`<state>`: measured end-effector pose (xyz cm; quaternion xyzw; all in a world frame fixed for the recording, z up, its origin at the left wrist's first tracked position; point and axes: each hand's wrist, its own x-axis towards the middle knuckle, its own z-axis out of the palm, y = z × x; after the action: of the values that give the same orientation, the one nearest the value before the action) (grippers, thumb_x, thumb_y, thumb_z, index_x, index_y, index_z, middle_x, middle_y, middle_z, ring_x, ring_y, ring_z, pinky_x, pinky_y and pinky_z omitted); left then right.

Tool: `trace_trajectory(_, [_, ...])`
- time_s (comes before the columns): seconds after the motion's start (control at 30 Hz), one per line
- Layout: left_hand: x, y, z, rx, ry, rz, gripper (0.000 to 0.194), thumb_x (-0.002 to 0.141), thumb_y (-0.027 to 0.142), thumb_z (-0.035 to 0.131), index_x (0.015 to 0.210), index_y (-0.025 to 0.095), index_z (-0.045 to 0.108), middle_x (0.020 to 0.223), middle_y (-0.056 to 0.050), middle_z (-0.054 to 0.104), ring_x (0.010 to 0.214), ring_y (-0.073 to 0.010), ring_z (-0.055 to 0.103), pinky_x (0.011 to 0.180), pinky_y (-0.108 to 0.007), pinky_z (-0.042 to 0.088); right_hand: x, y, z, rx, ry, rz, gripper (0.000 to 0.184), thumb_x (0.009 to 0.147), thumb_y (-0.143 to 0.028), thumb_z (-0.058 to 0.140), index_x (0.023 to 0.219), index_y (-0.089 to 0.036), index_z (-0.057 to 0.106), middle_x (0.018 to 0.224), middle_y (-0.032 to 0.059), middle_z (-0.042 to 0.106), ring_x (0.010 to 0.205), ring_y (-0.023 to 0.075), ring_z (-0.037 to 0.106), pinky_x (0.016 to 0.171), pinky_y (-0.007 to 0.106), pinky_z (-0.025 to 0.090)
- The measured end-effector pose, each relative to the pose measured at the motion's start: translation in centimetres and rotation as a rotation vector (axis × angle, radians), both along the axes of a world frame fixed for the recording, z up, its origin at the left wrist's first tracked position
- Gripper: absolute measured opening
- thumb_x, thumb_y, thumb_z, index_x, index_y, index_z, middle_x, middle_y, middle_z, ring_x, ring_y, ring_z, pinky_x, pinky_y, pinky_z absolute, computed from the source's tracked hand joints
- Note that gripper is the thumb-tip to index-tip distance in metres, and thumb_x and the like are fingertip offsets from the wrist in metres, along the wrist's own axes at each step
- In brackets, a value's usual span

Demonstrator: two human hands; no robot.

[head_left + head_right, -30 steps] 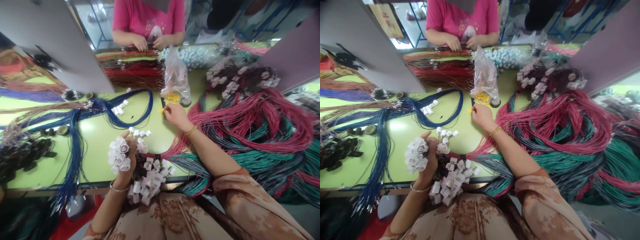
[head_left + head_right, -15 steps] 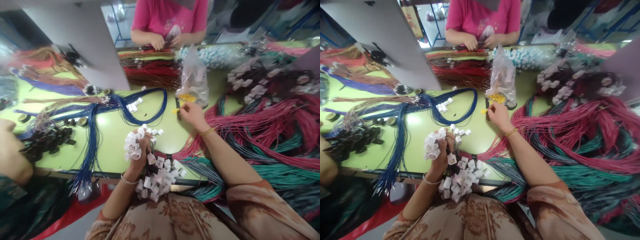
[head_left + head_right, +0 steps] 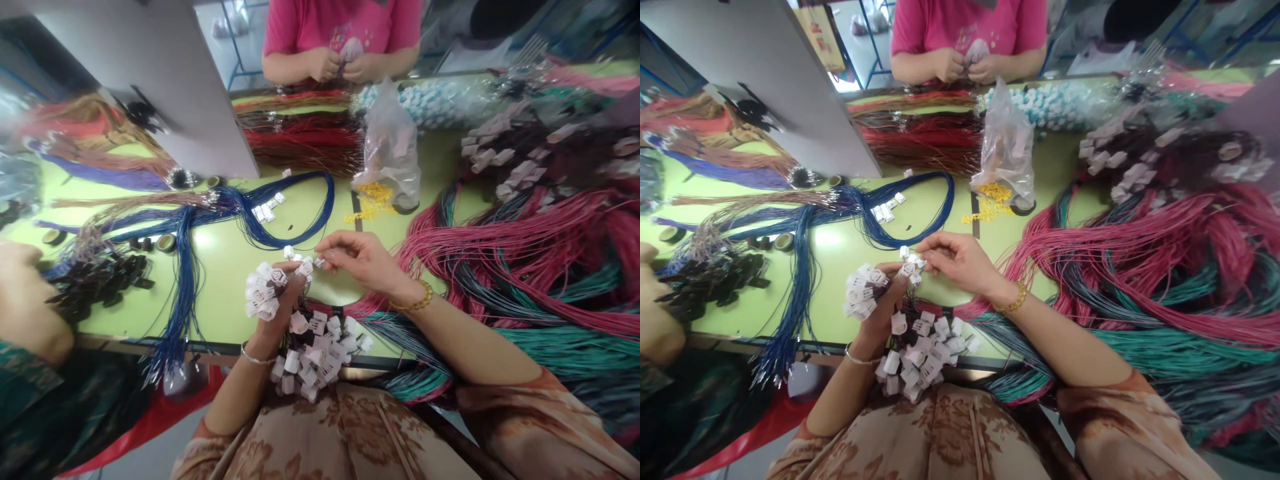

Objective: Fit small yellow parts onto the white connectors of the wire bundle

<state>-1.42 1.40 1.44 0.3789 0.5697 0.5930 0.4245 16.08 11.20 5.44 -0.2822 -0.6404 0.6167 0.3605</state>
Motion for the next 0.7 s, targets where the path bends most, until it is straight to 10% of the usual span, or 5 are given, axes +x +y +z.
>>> trace_trajectory(0.33, [0.0, 0.3, -1.1, 0.101, 0.009, 0.036, 0.022, 0.076, 0.036, 0.082, 0.091, 0.021, 0.075, 0.096, -0.005, 0.074, 0.100, -0.0239, 0.070, 0.094, -0.039, 0.055, -1.2, -2.0, -0.8, 0.570, -0.117, -0.138, 0.015, 0.095, -0.015, 0.056, 0.096, -0.019, 0.070, 0.088, 0.0044, 0.072, 0.080, 0.0137, 0.066, 0.072, 0.028, 0.053])
trace_trajectory(0.7, [-0.1, 0.3, -1.2, 0.167, 0.091, 0.007, 0.013, 0.080, 0.027, 0.079, 0.092, 0.023, 0.076, 0.098, -0.003, 0.075, 0.101, -0.0217, 0.070, 0.102, -0.041, 0.051, -1.5, -2.5, -0.7, 0.731, -0.083, -0.189, 0.014, 0.098, -0.015, 0.052, 0.100, -0.021, 0.064, 0.087, 0.0039, 0.068, 0.078, 0.0138, 0.063, 0.069, 0.027, 0.052])
